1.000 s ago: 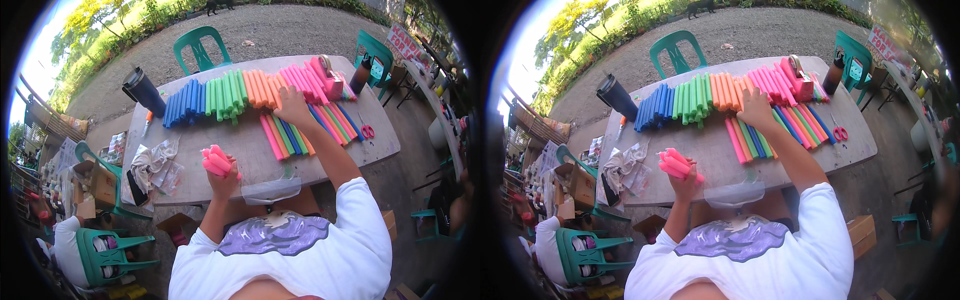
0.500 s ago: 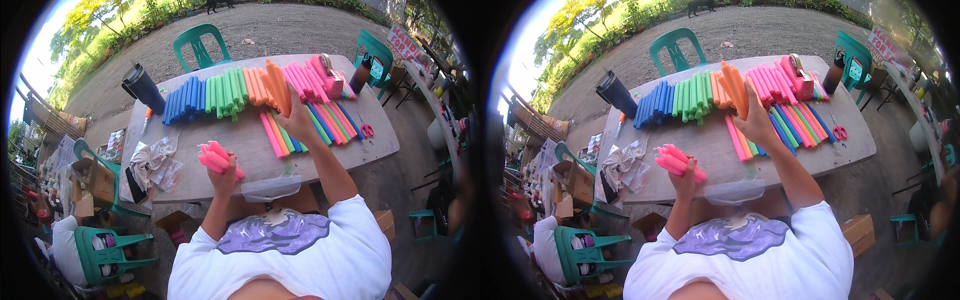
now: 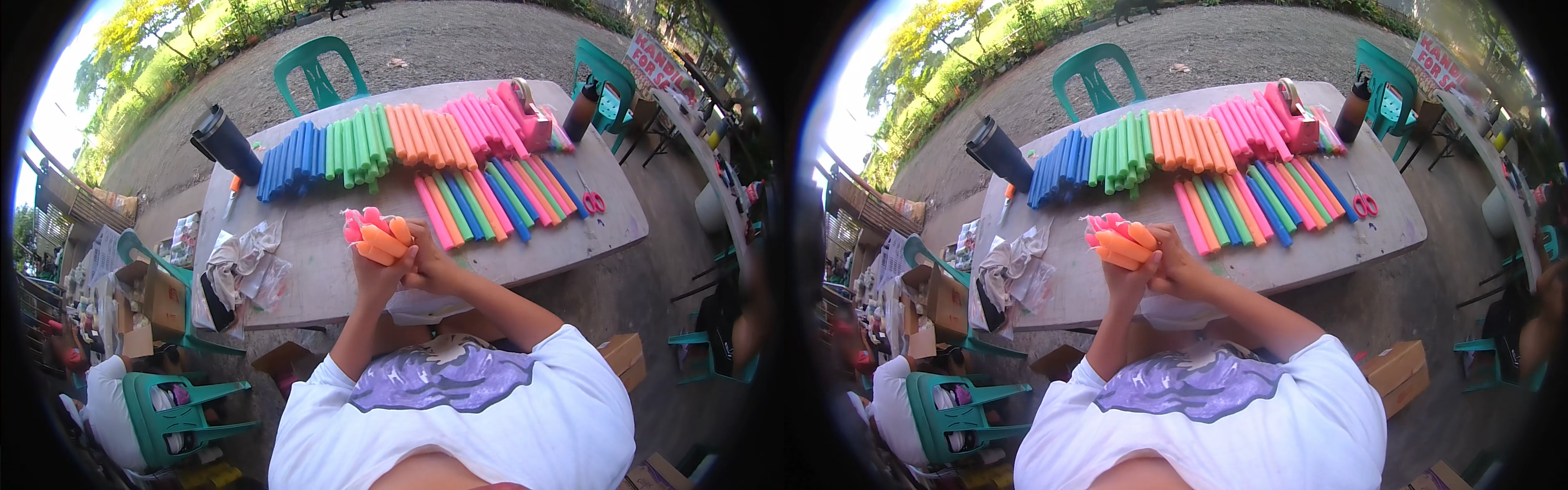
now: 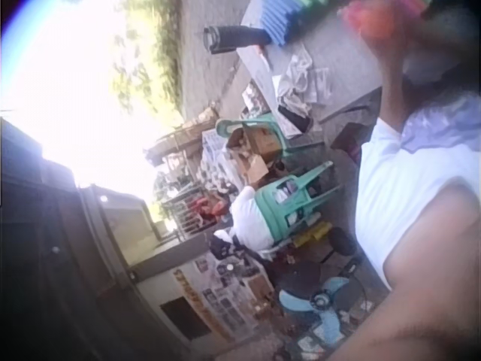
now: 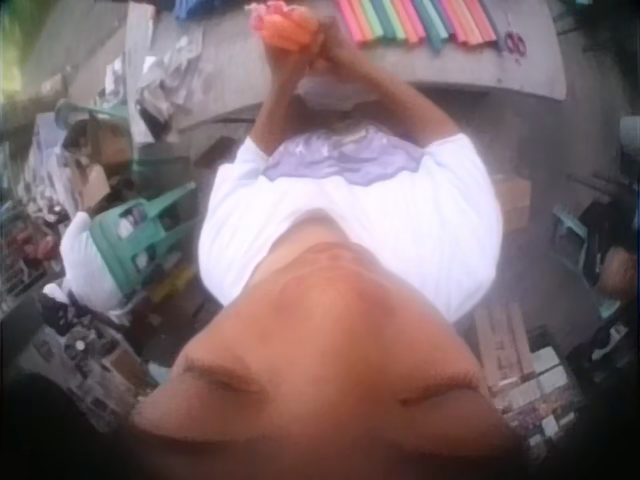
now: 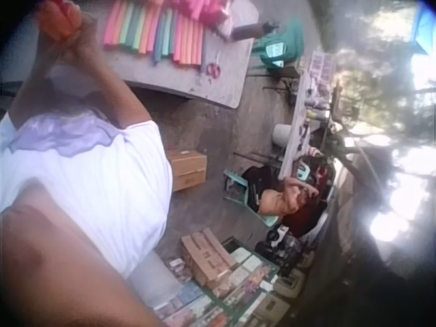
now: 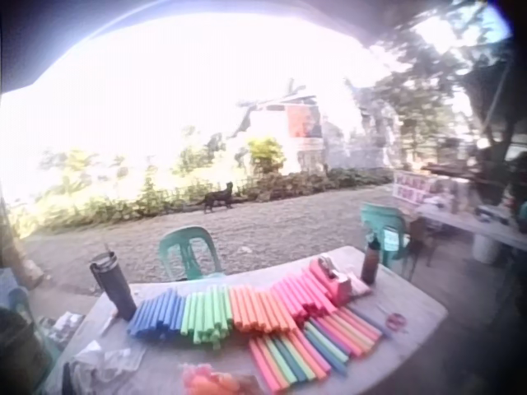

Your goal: The person gathers colorful foam sticks from a table, bundles them together, and places them into a clear plastic bag. They repeat this process, using scissors to trim the bag and adding more sticks to the bundle before sealing it.

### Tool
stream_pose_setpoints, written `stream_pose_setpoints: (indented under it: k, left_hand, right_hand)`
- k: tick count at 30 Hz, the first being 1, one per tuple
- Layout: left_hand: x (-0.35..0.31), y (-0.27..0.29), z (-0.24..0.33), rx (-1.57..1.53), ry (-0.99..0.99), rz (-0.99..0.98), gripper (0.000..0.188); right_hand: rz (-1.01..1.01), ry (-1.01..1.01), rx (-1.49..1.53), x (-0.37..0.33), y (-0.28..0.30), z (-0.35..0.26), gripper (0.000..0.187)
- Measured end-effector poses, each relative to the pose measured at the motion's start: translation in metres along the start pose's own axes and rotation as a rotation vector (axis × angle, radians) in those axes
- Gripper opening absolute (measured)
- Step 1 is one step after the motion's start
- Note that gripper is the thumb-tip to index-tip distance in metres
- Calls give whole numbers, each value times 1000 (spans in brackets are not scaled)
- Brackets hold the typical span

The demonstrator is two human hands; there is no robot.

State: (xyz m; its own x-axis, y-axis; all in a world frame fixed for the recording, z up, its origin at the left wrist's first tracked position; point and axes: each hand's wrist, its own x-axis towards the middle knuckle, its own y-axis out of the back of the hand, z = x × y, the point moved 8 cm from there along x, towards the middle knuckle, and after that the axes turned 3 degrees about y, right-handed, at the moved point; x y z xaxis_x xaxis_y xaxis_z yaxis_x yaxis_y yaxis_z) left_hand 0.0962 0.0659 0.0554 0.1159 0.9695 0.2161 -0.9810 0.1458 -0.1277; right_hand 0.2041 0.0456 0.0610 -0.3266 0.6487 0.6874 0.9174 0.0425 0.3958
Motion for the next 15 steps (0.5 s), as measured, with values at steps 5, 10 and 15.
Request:
stream_pose_setpoints:
  k: [5, 10, 15]
  left_hand:
    - [8, -4, 3, -168, -149, 32, 87]
    - [9, -4, -4, 9, -65, 14, 78]
    - [9, -8, 12, -23, -154, -10, 76]
  right_hand:
    - [2, -284, 357, -3, 0, 12, 81]
    - [-4, -258, 313, -2, -1, 11, 83]
    - [-108, -241, 270, 4, -2, 7, 88]
